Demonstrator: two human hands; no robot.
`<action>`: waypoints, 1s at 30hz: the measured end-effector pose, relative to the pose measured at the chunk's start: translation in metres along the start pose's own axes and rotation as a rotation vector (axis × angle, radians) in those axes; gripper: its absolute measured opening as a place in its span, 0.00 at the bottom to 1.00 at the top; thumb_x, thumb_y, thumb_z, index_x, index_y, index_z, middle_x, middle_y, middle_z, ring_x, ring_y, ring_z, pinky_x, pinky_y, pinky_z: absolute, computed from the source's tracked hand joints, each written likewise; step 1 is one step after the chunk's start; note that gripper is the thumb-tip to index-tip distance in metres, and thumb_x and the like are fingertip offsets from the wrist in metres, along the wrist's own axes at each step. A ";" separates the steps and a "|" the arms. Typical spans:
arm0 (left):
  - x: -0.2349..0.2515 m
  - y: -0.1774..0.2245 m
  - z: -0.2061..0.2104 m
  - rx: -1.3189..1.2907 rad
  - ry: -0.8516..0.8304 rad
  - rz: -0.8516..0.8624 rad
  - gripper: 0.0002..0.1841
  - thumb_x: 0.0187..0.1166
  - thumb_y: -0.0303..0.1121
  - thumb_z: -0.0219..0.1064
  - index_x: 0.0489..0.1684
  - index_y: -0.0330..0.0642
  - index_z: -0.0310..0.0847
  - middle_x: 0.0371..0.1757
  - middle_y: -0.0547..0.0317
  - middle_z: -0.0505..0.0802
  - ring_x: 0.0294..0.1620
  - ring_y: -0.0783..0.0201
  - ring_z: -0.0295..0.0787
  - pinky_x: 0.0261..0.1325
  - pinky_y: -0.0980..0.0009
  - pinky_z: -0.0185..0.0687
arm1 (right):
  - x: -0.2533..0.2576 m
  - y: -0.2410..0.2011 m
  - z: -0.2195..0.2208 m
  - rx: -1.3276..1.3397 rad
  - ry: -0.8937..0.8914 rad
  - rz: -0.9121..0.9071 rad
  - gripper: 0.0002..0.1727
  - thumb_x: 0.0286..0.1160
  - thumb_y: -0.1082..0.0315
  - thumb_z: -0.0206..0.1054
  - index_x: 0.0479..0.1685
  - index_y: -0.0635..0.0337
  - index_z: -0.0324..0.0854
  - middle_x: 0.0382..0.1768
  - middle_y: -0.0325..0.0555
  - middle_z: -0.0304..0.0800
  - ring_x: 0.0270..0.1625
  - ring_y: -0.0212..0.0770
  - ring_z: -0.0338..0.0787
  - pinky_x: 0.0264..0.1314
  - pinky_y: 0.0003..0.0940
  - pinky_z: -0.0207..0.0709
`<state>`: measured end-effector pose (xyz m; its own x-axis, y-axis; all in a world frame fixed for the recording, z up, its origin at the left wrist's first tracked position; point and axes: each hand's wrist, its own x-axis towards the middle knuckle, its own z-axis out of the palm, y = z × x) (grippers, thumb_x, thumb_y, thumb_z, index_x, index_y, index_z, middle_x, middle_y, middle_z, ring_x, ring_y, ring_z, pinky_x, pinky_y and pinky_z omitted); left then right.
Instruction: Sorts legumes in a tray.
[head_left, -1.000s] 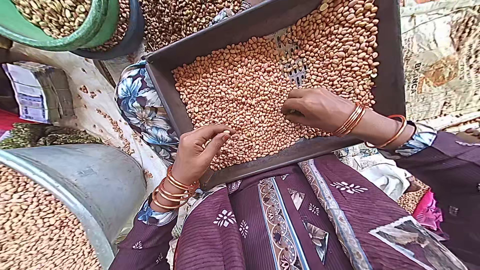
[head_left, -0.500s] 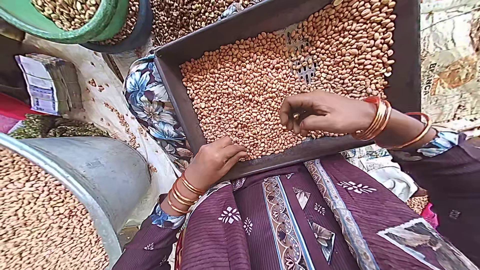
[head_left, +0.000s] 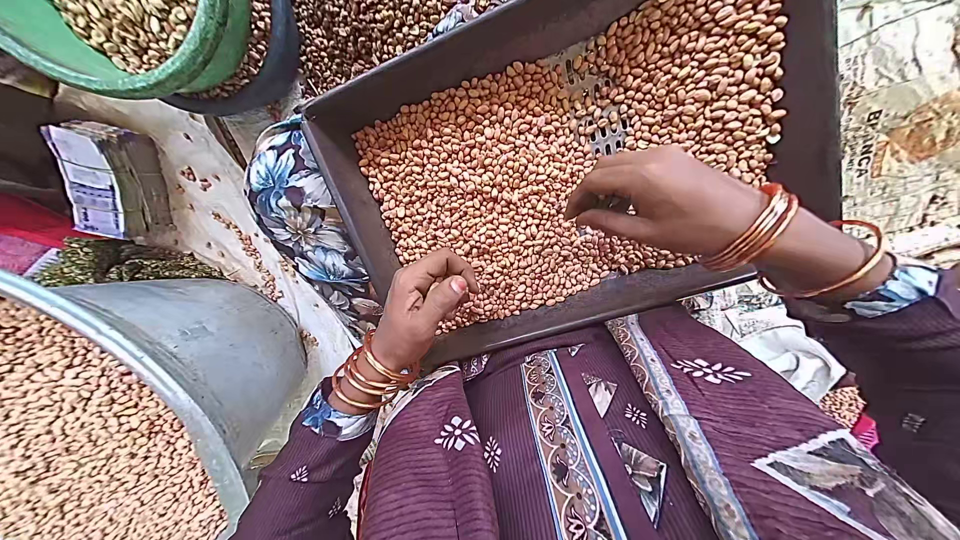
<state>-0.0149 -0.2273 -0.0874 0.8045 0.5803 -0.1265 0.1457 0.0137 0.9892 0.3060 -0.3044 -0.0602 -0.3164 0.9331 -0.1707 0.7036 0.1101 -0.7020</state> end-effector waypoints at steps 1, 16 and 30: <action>0.003 0.001 0.001 -0.062 -0.018 -0.006 0.15 0.88 0.44 0.57 0.32 0.49 0.81 0.25 0.75 0.81 0.19 0.84 0.70 0.22 0.87 0.66 | -0.004 0.000 -0.012 -0.045 -0.008 0.050 0.08 0.80 0.69 0.65 0.46 0.57 0.90 0.41 0.45 0.92 0.41 0.41 0.91 0.48 0.43 0.86; 0.031 -0.017 0.021 0.558 -0.174 0.362 0.11 0.84 0.32 0.65 0.46 0.36 0.94 0.33 0.54 0.91 0.33 0.64 0.86 0.39 0.72 0.82 | -0.033 0.022 -0.027 -0.248 -0.058 0.187 0.05 0.77 0.71 0.70 0.42 0.59 0.92 0.40 0.55 0.90 0.44 0.56 0.91 0.48 0.56 0.82; -0.023 -0.001 -0.017 0.744 -0.352 0.271 0.13 0.84 0.36 0.64 0.45 0.43 0.96 0.28 0.58 0.88 0.28 0.64 0.86 0.31 0.71 0.80 | -0.024 0.024 -0.007 -0.294 -0.073 0.173 0.05 0.79 0.74 0.68 0.43 0.65 0.88 0.41 0.63 0.88 0.41 0.66 0.91 0.41 0.64 0.80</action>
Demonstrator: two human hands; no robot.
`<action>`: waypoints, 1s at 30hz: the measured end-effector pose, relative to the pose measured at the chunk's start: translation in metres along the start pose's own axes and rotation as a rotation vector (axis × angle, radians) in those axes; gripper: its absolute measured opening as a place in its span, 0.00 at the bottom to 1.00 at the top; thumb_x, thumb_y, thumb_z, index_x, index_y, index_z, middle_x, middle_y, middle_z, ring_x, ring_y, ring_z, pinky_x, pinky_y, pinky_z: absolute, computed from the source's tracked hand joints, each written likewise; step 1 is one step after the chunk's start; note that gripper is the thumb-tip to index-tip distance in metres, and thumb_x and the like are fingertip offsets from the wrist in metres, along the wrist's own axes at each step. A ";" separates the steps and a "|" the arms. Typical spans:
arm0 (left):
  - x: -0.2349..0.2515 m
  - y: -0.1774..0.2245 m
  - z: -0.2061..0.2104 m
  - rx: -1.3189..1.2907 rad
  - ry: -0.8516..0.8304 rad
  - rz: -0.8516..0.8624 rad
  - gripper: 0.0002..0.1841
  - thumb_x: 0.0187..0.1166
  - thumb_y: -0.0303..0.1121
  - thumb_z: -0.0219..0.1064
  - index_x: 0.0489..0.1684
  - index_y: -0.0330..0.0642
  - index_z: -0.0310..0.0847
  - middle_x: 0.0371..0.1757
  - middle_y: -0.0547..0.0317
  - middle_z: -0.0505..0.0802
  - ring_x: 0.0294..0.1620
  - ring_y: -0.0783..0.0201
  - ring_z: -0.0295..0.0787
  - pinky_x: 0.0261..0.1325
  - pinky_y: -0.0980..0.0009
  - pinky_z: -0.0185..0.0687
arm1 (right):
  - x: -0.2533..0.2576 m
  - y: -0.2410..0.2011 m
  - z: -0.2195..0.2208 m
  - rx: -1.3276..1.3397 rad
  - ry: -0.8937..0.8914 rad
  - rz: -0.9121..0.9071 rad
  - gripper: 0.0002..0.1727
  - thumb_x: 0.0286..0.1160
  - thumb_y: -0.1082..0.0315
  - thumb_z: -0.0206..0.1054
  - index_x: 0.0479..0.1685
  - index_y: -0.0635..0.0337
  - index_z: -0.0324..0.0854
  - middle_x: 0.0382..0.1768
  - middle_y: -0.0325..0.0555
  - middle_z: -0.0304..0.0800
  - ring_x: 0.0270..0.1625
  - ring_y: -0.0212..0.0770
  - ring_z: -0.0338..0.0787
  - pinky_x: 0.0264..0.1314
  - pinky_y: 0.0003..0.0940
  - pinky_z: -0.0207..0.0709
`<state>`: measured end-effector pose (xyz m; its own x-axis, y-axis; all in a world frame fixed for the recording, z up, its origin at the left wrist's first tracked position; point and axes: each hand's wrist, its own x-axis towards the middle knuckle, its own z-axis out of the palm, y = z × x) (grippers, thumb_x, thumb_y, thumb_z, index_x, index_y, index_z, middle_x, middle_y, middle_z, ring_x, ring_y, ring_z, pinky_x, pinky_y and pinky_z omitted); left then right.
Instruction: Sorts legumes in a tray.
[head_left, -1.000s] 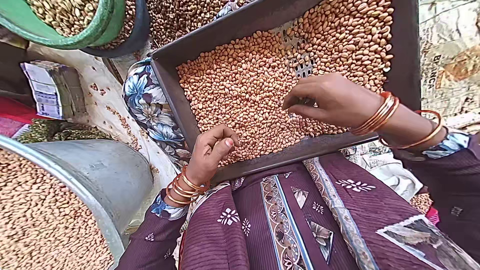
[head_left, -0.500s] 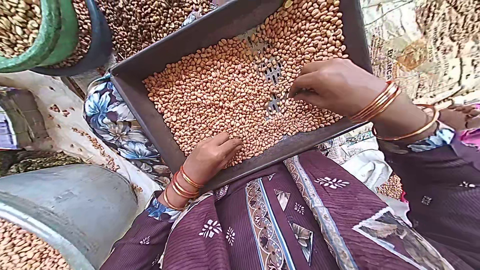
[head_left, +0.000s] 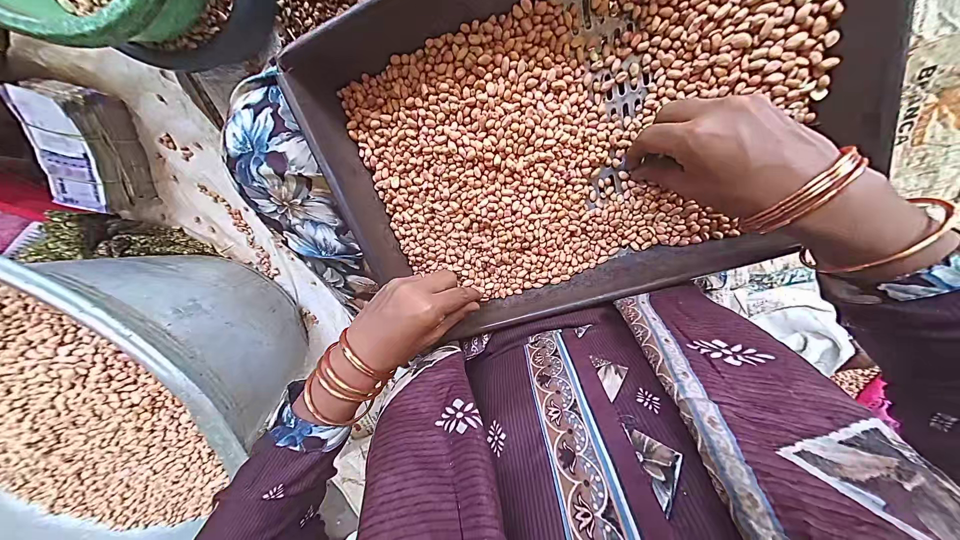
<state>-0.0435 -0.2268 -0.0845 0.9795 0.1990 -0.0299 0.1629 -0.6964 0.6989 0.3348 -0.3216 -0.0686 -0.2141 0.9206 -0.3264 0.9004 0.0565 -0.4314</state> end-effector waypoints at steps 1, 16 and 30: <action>-0.002 -0.001 0.005 0.080 -0.016 0.015 0.13 0.84 0.35 0.64 0.49 0.43 0.96 0.27 0.56 0.87 0.27 0.59 0.86 0.28 0.67 0.80 | 0.002 0.001 -0.001 0.004 -0.011 0.006 0.05 0.79 0.74 0.68 0.43 0.65 0.88 0.41 0.61 0.88 0.41 0.65 0.91 0.42 0.63 0.80; 0.031 0.004 -0.003 -0.484 0.211 -0.238 0.09 0.82 0.35 0.66 0.44 0.42 0.91 0.35 0.72 0.90 0.28 0.85 0.79 0.31 0.88 0.75 | -0.031 0.004 -0.009 0.101 -0.149 -0.068 0.02 0.72 0.73 0.73 0.38 0.60 0.91 0.36 0.53 0.89 0.39 0.54 0.91 0.42 0.54 0.83; 0.195 0.011 0.020 -0.869 0.025 -0.101 0.18 0.91 0.36 0.58 0.25 0.45 0.82 0.19 0.73 0.81 0.17 0.82 0.71 0.21 0.85 0.64 | -0.049 0.004 -0.003 0.087 -0.064 0.021 0.05 0.75 0.69 0.64 0.36 0.60 0.83 0.30 0.46 0.85 0.32 0.46 0.87 0.35 0.46 0.78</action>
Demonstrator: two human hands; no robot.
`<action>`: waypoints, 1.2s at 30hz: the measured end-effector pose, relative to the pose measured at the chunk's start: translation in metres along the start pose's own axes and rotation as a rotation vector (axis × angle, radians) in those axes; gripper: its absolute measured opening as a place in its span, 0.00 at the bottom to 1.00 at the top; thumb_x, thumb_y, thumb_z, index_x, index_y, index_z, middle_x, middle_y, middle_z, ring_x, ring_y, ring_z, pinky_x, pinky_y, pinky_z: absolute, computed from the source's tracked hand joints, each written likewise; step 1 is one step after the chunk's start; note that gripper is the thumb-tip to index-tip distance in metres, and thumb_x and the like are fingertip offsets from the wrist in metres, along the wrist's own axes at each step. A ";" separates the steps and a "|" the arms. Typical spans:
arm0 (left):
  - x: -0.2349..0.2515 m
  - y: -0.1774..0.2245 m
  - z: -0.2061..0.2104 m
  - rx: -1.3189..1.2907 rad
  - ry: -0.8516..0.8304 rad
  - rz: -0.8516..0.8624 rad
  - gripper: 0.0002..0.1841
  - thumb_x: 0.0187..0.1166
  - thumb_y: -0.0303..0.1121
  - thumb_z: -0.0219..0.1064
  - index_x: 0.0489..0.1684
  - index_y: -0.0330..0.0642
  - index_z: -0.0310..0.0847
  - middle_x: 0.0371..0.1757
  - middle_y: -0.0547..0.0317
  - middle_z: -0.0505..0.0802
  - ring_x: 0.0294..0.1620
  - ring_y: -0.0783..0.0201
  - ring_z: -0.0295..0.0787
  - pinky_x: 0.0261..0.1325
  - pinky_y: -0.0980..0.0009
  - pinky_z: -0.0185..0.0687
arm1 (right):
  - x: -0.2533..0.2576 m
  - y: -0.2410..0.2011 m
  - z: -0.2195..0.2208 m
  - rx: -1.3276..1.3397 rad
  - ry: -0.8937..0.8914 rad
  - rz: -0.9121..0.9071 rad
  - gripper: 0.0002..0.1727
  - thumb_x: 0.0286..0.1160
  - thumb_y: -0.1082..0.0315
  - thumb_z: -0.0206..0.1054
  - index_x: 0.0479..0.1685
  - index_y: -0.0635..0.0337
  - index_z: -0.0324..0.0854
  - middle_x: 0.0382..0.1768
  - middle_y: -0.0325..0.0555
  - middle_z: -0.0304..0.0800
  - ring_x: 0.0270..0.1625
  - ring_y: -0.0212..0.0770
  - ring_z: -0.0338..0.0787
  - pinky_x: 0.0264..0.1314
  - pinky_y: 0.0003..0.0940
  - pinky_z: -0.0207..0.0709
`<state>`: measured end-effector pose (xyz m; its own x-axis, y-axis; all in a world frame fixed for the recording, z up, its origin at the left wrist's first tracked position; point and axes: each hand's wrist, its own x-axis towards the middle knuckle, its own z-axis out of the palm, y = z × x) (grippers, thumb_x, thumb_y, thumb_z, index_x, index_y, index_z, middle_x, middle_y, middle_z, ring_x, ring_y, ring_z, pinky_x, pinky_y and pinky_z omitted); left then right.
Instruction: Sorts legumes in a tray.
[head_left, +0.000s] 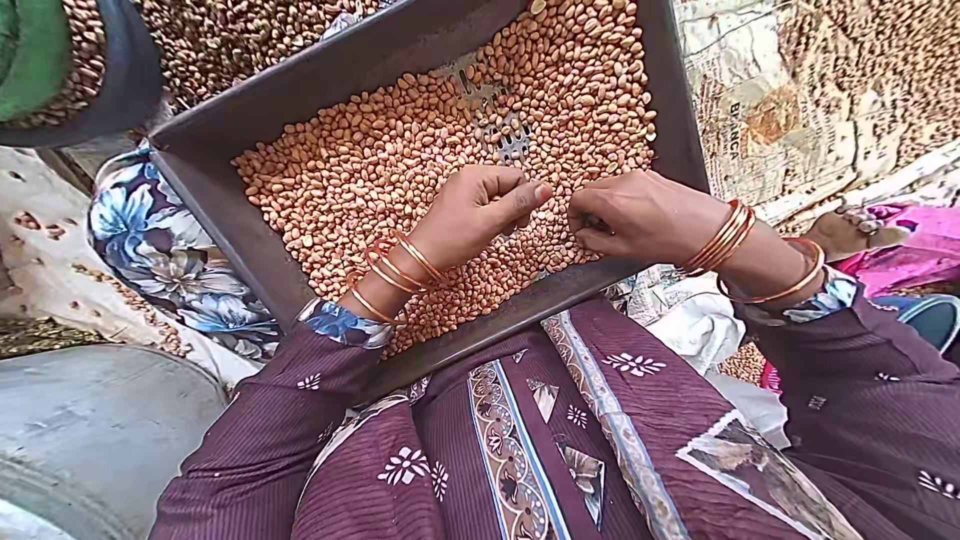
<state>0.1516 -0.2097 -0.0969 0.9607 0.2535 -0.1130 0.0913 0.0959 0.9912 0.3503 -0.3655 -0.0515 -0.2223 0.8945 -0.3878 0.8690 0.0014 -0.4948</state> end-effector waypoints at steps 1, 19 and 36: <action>0.003 -0.003 0.001 0.220 -0.005 0.056 0.17 0.90 0.39 0.60 0.29 0.44 0.87 0.21 0.73 0.85 0.20 0.83 0.74 0.25 0.84 0.67 | 0.000 0.001 0.001 0.023 0.019 -0.040 0.05 0.73 0.69 0.64 0.36 0.59 0.84 0.30 0.45 0.86 0.32 0.45 0.88 0.35 0.45 0.79; 0.019 -0.012 0.015 0.673 -0.057 0.028 0.12 0.91 0.37 0.57 0.58 0.39 0.81 0.31 0.53 0.90 0.27 0.56 0.88 0.34 0.57 0.84 | 0.003 -0.024 0.037 -0.154 0.071 0.038 0.02 0.74 0.76 0.65 0.37 0.66 0.83 0.37 0.56 0.84 0.38 0.56 0.90 0.34 0.46 0.84; 0.017 0.007 -0.002 -0.451 0.134 -0.425 0.25 0.97 0.45 0.41 0.28 0.47 0.76 0.19 0.69 0.80 0.12 0.79 0.66 0.14 0.85 0.57 | 0.025 0.014 -0.025 -0.224 0.143 0.134 0.10 0.78 0.75 0.64 0.47 0.57 0.91 0.46 0.60 0.89 0.51 0.64 0.91 0.46 0.60 0.84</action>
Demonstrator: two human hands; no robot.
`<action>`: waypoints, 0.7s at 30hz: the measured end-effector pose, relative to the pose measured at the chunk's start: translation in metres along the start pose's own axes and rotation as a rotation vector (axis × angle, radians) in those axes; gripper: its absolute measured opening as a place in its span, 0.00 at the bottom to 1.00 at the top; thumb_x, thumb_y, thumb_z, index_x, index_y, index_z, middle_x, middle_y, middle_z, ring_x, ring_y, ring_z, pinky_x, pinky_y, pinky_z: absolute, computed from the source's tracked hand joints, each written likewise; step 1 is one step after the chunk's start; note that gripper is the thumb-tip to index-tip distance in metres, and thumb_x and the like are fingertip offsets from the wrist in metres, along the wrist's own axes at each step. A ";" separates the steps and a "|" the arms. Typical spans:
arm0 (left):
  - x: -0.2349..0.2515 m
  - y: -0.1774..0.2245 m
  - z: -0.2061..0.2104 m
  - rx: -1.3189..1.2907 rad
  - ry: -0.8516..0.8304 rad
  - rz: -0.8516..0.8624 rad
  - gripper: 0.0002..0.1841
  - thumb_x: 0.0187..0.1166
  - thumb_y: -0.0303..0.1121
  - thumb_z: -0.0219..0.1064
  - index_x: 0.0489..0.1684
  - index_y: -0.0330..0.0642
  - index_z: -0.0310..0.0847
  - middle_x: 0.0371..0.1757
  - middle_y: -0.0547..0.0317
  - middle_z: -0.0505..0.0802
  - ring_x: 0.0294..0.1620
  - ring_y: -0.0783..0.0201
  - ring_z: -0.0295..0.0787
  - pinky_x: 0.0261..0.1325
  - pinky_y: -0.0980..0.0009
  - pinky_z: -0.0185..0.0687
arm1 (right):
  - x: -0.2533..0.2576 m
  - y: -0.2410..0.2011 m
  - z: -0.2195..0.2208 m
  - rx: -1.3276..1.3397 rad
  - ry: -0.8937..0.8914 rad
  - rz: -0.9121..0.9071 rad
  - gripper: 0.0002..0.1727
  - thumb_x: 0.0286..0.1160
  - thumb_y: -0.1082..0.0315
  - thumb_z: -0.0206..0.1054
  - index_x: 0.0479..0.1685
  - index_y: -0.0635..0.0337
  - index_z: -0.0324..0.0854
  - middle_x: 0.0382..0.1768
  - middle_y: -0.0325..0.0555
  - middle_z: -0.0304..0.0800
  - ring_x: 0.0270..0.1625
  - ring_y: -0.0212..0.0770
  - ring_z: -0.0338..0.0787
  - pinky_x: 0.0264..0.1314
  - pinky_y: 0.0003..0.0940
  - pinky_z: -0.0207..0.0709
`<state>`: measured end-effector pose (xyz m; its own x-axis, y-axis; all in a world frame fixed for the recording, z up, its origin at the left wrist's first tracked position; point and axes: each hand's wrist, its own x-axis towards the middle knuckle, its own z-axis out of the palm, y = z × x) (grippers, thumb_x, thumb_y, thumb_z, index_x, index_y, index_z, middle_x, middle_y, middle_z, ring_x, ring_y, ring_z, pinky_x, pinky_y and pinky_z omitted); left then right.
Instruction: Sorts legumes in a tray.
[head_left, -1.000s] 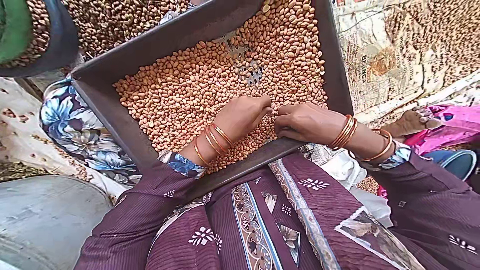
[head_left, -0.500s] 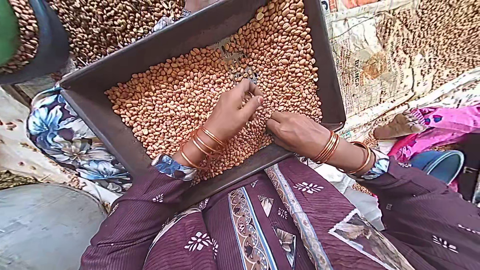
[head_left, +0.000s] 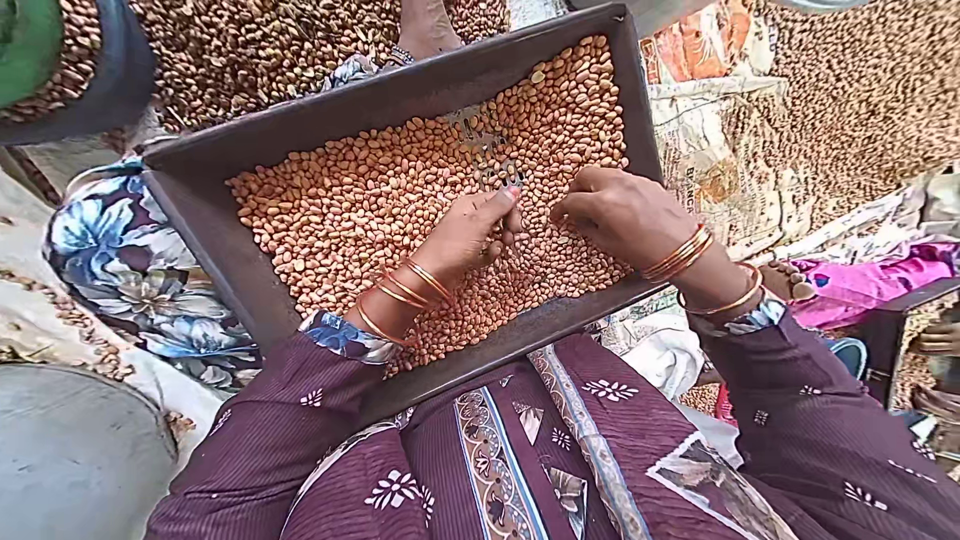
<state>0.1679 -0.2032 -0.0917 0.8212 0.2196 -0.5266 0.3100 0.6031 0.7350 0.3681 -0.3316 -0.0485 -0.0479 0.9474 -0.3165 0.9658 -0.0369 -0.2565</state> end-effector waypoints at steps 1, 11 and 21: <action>-0.001 0.004 -0.003 -0.104 0.019 0.012 0.25 0.97 0.46 0.41 0.27 0.49 0.74 0.18 0.71 0.78 0.12 0.80 0.63 0.14 0.85 0.56 | 0.001 0.003 0.005 -0.007 -0.005 0.002 0.08 0.78 0.73 0.66 0.46 0.57 0.91 0.46 0.59 0.88 0.51 0.63 0.91 0.45 0.59 0.84; -0.008 0.029 -0.037 -0.720 0.338 0.093 0.15 0.95 0.41 0.47 0.38 0.50 0.76 0.28 0.68 0.83 0.21 0.79 0.79 0.24 0.87 0.77 | 0.024 0.000 -0.003 -0.062 -0.195 0.022 0.06 0.80 0.72 0.66 0.44 0.62 0.88 0.43 0.58 0.88 0.47 0.60 0.92 0.47 0.57 0.85; -0.010 0.031 -0.037 -0.751 0.317 0.071 0.15 0.94 0.40 0.47 0.39 0.50 0.78 0.28 0.69 0.82 0.18 0.79 0.75 0.21 0.87 0.73 | 0.018 -0.003 0.001 -0.075 -0.120 -0.029 0.04 0.76 0.71 0.72 0.38 0.63 0.87 0.41 0.57 0.89 0.46 0.59 0.92 0.45 0.54 0.85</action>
<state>0.1512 -0.1587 -0.0792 0.6175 0.4155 -0.6679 -0.2340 0.9077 0.3484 0.3641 -0.3145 -0.0540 -0.1022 0.9027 -0.4180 0.9796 0.0183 -0.2000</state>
